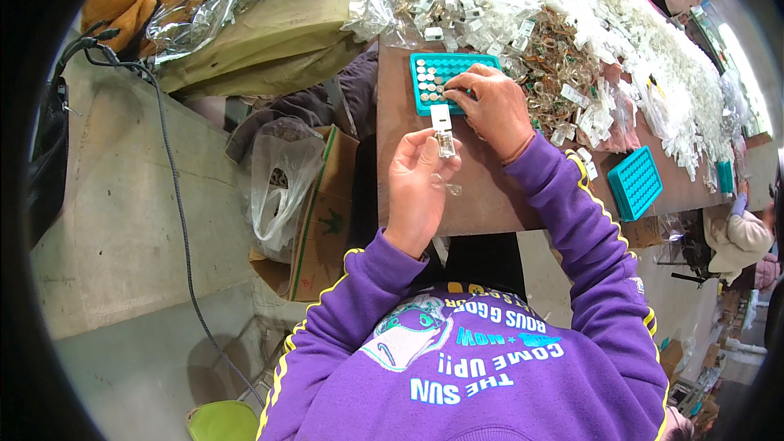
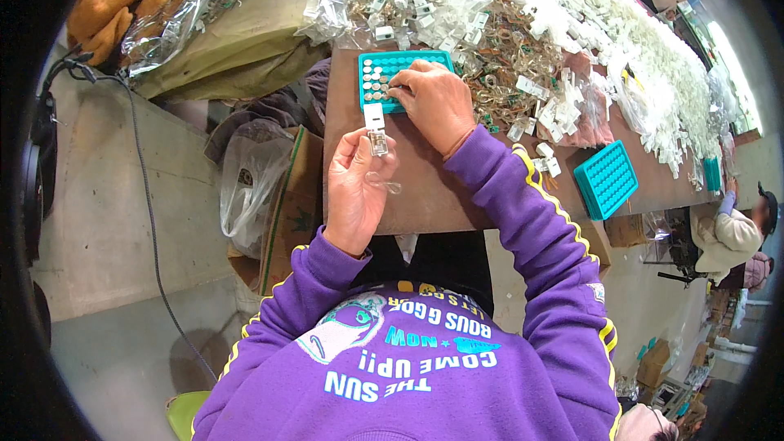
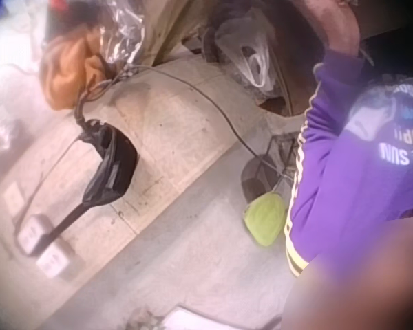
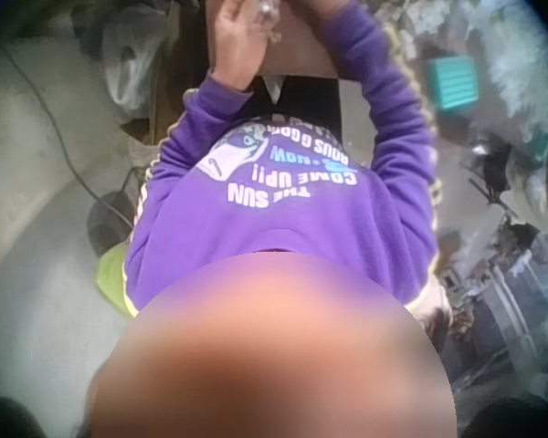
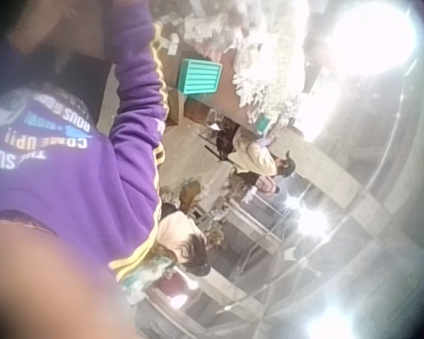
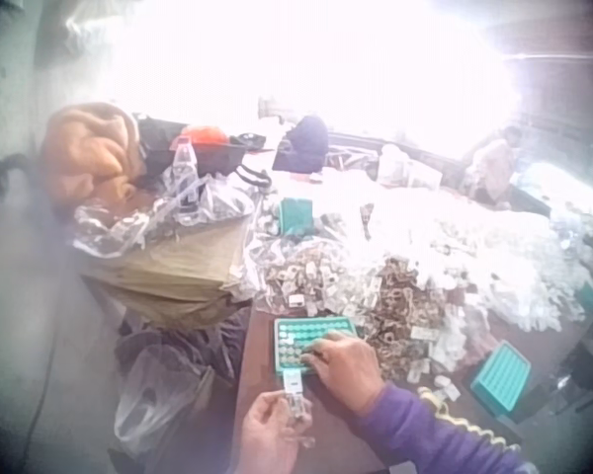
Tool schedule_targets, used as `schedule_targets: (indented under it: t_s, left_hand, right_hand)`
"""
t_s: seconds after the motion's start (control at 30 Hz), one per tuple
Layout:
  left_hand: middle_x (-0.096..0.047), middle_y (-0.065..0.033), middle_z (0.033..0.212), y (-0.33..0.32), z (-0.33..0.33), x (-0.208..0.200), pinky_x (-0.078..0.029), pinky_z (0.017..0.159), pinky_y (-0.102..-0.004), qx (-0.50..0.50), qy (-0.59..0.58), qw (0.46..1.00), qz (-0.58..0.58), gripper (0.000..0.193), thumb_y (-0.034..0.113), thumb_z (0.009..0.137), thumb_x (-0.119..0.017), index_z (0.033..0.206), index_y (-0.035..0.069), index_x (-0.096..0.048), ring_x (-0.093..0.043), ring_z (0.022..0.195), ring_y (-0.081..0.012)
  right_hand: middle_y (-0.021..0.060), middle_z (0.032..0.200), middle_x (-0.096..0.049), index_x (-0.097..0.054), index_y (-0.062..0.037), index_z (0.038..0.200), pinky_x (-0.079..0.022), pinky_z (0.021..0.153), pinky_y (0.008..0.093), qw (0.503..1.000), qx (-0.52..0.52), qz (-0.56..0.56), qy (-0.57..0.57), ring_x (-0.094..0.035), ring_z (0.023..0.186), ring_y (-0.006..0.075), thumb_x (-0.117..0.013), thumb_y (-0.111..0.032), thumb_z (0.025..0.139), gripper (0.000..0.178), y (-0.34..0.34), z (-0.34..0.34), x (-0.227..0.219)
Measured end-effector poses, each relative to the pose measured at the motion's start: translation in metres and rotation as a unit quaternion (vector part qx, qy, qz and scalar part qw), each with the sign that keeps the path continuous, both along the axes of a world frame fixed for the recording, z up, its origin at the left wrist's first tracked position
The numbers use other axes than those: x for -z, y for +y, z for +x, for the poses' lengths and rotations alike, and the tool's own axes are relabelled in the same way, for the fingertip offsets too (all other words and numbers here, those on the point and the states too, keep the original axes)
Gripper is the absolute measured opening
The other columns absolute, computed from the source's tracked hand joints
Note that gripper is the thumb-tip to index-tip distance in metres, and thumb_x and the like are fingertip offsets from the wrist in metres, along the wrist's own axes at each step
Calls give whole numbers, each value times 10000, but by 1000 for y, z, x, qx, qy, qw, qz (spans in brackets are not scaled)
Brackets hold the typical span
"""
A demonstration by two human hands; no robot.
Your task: The person repeatedly picks small white plastic housings and metal components from a table, inserts the metal parts into the housings, and places the assembled units into a teal tray. The person also moves a teal tray on the table to access more parts.
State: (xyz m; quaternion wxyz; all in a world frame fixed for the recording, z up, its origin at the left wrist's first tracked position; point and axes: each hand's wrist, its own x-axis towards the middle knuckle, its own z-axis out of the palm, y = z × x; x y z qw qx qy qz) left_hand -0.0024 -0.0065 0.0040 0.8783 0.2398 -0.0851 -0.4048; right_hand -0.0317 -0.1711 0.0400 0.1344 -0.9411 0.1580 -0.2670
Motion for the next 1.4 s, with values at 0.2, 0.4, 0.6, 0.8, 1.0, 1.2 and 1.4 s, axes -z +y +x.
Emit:
schedule_targets:
  t_s: [0.2,0.4,0.6,0.8,1.0,1.2,1.4]
  left_hand:
    - [-632,-110,994,0,0,-2,-501,717,-225,-3,3,1000,-3,169,167,978,-554,1094,45,-550,-608,844,-149]
    - [-632,-77,979,0,0,-1,-508,795,-287,-10,9,1000,-2,166,132,960,-581,1090,33,-551,-610,906,-152]
    - [-625,-42,1008,1,-1,0,-508,844,-310,3,-47,999,9,150,147,972,-566,1093,58,-570,-602,920,-123]
    - [-651,-45,939,-1,-3,-5,-510,763,-278,-15,-28,999,17,137,115,942,-610,1054,40,-593,-612,800,-125]
    - [-652,-49,937,0,-3,-5,-510,754,-280,-10,-20,999,25,121,107,943,-606,1038,35,-590,-612,787,-123]
    - [-641,-35,1004,3,2,1,-508,835,-295,18,-34,999,-4,126,141,970,-569,1063,57,-582,-619,887,-114]
    - [-650,-65,957,2,0,0,-521,743,-281,2,-1,1000,-17,149,134,956,-592,1061,30,-573,-629,802,-130]
  right_hand:
    - [90,803,-636,-698,-72,843,-497,688,382,995,-23,95,-3,-629,785,278,-726,-155,758,123,-5,3,-3]
    - [69,755,-622,-666,-31,814,-479,619,299,975,-84,194,-64,-595,671,193,-727,-75,742,105,16,-21,-34]
    - [66,765,-607,-660,-61,820,-501,580,318,982,-113,114,-100,-628,662,233,-701,-59,756,76,50,-40,-34]
    - [72,760,-604,-653,-57,820,-501,581,317,981,-107,83,-137,-625,653,236,-699,-62,757,78,50,-43,-27]
    - [84,750,-606,-661,-43,844,-488,579,312,955,-110,272,-35,-613,643,251,-692,-67,761,92,43,-46,-33]
    - [64,790,-626,-696,-63,887,-489,599,310,982,-123,101,-106,-611,657,232,-710,-59,754,134,51,-51,-22]
    - [73,877,-663,-713,-62,992,-500,659,299,970,-126,133,-157,-630,730,214,-697,-10,728,269,61,-54,-11]
